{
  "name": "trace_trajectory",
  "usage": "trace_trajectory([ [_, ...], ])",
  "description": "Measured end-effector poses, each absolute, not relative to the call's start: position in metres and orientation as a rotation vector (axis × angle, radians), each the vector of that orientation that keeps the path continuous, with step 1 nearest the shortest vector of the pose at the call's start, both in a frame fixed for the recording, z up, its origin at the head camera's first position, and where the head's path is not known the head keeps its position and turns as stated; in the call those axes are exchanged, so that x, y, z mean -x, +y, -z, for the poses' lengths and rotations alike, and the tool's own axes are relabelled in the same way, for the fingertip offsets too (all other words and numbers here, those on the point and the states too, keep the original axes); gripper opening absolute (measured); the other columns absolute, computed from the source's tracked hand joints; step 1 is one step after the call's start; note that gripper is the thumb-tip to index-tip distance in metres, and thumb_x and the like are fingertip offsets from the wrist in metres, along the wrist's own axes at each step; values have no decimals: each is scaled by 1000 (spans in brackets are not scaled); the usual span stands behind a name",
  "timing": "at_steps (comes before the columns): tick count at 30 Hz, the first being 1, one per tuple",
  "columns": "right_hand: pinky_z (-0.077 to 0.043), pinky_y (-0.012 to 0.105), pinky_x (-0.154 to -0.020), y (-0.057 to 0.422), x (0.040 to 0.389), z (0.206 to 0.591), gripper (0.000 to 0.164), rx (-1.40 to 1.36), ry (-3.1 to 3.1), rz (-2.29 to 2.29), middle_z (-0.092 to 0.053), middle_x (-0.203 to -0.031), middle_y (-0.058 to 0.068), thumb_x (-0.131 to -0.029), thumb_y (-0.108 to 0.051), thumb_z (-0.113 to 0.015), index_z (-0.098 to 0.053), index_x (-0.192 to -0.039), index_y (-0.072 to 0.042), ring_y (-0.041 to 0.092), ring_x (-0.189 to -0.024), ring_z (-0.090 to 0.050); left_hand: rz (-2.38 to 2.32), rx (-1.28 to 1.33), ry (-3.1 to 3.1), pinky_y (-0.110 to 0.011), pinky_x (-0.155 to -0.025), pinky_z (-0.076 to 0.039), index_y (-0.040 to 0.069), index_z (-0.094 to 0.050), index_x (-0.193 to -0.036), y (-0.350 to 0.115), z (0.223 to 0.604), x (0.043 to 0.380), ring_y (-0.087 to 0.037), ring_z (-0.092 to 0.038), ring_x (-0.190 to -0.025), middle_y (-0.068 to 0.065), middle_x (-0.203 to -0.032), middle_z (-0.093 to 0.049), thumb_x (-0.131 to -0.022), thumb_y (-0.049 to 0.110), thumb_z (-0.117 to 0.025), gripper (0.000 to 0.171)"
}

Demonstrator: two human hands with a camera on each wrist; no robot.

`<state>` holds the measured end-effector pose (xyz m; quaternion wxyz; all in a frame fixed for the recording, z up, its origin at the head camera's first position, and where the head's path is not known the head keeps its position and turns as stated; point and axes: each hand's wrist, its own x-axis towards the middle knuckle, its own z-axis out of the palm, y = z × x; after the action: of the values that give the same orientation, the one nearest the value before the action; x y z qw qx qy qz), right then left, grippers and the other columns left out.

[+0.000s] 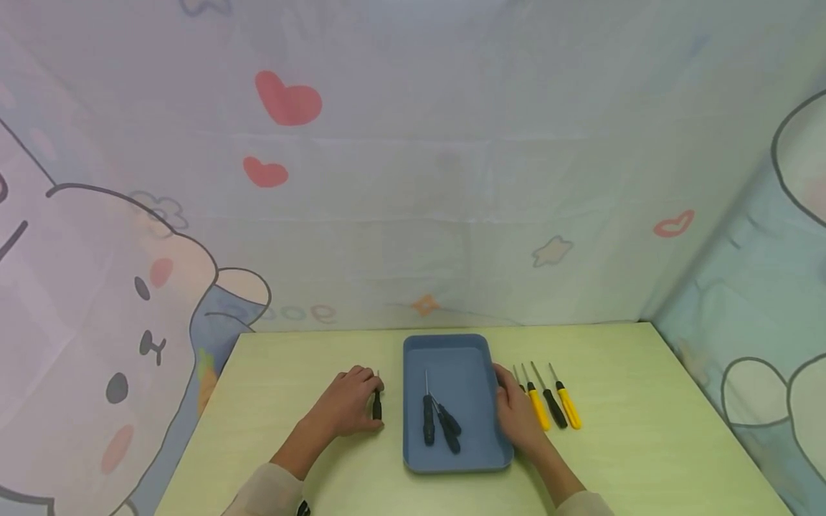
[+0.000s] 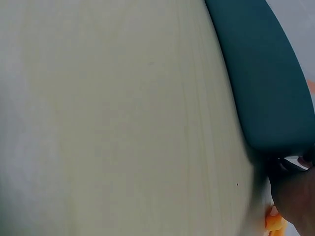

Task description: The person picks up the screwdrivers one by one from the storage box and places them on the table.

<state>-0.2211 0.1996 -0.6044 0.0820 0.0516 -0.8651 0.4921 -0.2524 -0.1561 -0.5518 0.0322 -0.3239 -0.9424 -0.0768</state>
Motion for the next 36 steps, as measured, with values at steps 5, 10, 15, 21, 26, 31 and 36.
trace_trajectory([
  [5, -39, 62, -118, 199, 220, 602, 47, -149, -2586, -1466, -50, -156, 27, -110, 2, -42, -44, -156, 3, 46, -142, -50, 235, 1000, -2912, -53, -93, -54, 12, -70, -114, -157, 552, 251, -28, -58, -115, -3, -113, -64, -78, 45, -93, 54],
  [10, -39, 62, -118, 199, 220, 603, 47, -148, -2589, -1473, -50, -157, 27, -110, 1, -42, -43, -157, 3, 46, -143, -49, 211, 991, -2922, -52, -91, -55, 14, -71, -113, -158, 554, 251, -28, -59, -117, -4, -115, -65, -78, 47, -92, 54],
  [15, -38, 62, -119, 199, 220, 603, 47, -138, -2601, -1468, -50, -157, 26, -110, 0, -43, -43, -157, 2, 45, -143, -49, 264, 983, -2958, -52, -89, -54, 13, -70, -114, -159, 553, 251, -29, -59, -117, -5, -117, -65, -78, 45, -92, 53],
  [21, -39, 61, -118, 198, 221, 603, 47, -135, -2604, -1437, -51, -156, 26, -111, -1, -43, -44, -157, 1, 45, -142, -51, 308, 975, -2994, -52, -88, -54, 13, -70, -115, -159, 553, 251, -30, -59, -117, -6, -122, -65, -79, 42, -92, 52],
  [26, -39, 61, -119, 197, 221, 602, 47, -128, -2621, -1422, -51, -156, 27, -110, -2, -43, -43, -157, 2, 45, -142, -51, 328, 965, -3013, -50, -85, -54, 13, -69, -116, -159, 554, 252, -29, -59, -114, -6, -121, -64, -79, 41, -93, 51],
  [31, -40, 62, -117, 197, 223, 599, 47, -144, -2670, -1390, -51, -155, 29, -110, -1, -42, -42, -156, 6, 47, -142, -50, 355, 957, -3018, -49, -82, -54, 14, -69, -116, -160, 557, 252, -27, -60, -109, -3, -117, -62, -79, 38, -93, 51],
  [36, -40, 62, -117, 201, 225, 590, 48, -156, -2740, -1398, -50, -154, 32, -109, 0, -41, -40, -156, 9, 48, -143, -48, 410, 959, -3033, -50, -81, -55, 13, -69, -117, -158, 560, 253, -28, -60, -107, -4, -117, -62, -79, 35, -93, 50],
])
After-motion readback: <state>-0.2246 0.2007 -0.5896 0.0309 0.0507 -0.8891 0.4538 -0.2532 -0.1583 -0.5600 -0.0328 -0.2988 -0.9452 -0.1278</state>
